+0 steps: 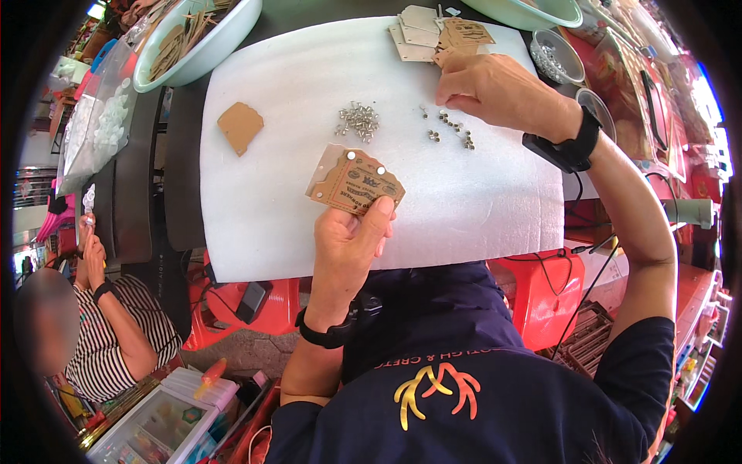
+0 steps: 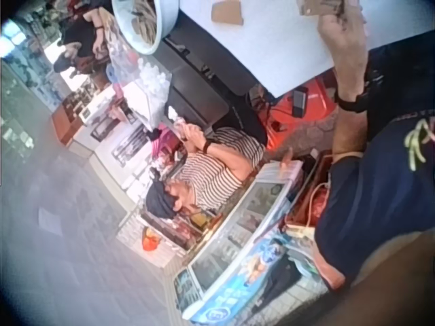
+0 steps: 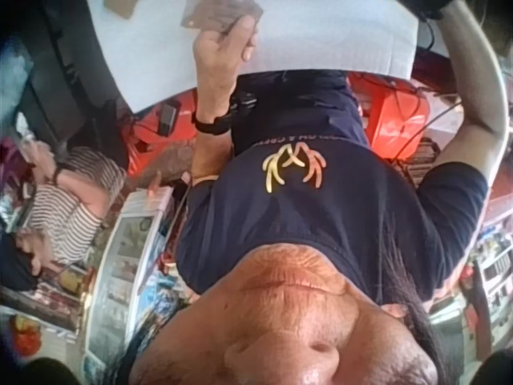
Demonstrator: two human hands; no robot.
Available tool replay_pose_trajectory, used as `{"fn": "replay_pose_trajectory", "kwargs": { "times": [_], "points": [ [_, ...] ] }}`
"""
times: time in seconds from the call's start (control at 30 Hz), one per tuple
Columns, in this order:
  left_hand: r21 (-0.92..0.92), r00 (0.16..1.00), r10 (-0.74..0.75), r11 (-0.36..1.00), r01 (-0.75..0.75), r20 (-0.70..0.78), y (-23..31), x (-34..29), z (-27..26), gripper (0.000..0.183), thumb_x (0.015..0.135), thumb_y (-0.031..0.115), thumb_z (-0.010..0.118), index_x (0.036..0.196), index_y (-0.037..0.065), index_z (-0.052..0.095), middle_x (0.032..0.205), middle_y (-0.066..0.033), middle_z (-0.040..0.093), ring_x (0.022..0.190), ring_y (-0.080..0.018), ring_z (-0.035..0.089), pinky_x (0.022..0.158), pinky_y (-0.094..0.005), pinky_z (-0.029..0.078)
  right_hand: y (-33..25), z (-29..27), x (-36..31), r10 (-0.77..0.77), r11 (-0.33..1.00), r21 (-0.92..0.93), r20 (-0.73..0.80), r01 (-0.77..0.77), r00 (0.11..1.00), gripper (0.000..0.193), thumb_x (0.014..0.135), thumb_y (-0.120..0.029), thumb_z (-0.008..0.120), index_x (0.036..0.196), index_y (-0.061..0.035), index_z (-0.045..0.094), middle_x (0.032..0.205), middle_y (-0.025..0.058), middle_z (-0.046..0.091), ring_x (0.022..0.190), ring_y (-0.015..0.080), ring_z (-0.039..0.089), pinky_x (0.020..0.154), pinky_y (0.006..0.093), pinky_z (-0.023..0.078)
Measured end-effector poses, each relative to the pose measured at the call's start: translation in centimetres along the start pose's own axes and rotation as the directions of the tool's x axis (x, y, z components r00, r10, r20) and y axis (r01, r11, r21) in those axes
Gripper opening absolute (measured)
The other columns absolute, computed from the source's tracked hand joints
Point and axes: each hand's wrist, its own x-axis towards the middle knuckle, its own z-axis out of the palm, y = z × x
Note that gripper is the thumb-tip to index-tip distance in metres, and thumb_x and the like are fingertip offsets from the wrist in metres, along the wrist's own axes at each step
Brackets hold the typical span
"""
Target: Attach metal rivets to leather shoe brand tags and stack them.
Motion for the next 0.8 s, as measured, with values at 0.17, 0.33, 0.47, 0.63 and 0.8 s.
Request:
{"fn": "replay_pose_trajectory", "kwargs": {
  "times": [0.17, 0.33, 0.47, 0.63, 0.8],
  "points": [
    [0.014, 1.0, 0.004, 1.0, -0.004, -0.002, -0.2, 0.0, -0.1, 0.019, 0.095, 0.017, 0.063, 0.102, -0.001, 0.062, 0.084, -0.0038, 0.062, 0.065, -0.0052, 0.053, 0.052, -0.0194, 0.04, 0.1, 0.5, -0.2, -0.128, 0.99, -0.05, 0.01, 0.129, 0.992, 0.005, 0.085, -0.013, 0.068, 0.088, -0.0082, 0.068, 0.09, 0.0065, 0.063, 0.075, 0.0288, 0.064, 0.067, 0.039, 0.05],
    [0.03, 1.0, 0.016, 0.999, -0.017, 0.007, -0.2, 0.0, 0.0, 0.013, 0.095, 0.012, 0.06, 0.101, 0.001, 0.061, 0.082, -0.0043, 0.061, 0.067, -0.0081, 0.054, 0.051, -0.0207, 0.04, -0.2, 0.4, -0.2, -0.126, 0.986, -0.107, 0.009, 0.126, 0.992, 0.004, 0.083, -0.012, 0.066, 0.083, -0.0081, 0.067, 0.081, 0.0065, 0.058, 0.084, 0.0254, 0.063, 0.066, 0.0396, 0.05],
    [0.021, 1.0, 0.025, 0.999, -0.025, 0.014, -0.3, 0.0, -0.1, 0.013, 0.095, 0.013, 0.06, 0.101, 0.001, 0.062, 0.082, -0.0044, 0.061, 0.067, -0.0081, 0.054, 0.051, -0.0207, 0.04, -0.1, 0.5, -0.2, -0.114, 0.983, -0.141, 0.014, 0.114, 0.993, 0.008, 0.084, -0.011, 0.065, 0.08, -0.0046, 0.062, 0.081, 0.0072, 0.057, 0.083, 0.0254, 0.064, 0.066, 0.0391, 0.05],
    [0.017, 0.999, 0.042, 0.999, -0.043, 0.027, -0.4, 0.0, 0.0, 0.016, 0.096, 0.014, 0.061, 0.101, -0.001, 0.063, 0.084, -0.0039, 0.061, 0.065, -0.0053, 0.052, 0.051, -0.0194, 0.04, 1.4, 0.9, -1.4, -0.015, 0.996, 0.084, -0.052, 0.019, 0.999, 0.012, 0.087, -0.015, 0.065, 0.087, -0.0036, 0.062, 0.079, 0.0061, 0.058, 0.074, 0.024, 0.061, 0.065, 0.0359, 0.048],
    [-0.004, 0.999, 0.044, 0.999, -0.044, 0.014, -0.4, 0.0, -0.1, 0.016, 0.096, 0.015, 0.062, 0.099, -0.001, 0.062, 0.084, -0.0043, 0.061, 0.066, -0.0064, 0.053, 0.052, -0.0202, 0.04, -1.0, 0.8, -3.0, 0.256, 0.809, 0.543, 0.02, -0.225, 0.967, 0.02, 0.094, -0.022, 0.065, 0.091, -0.0034, 0.061, 0.073, -0.003, 0.052, 0.064, 0.009, 0.049, 0.057, 0.027, 0.041]
  ]
}}
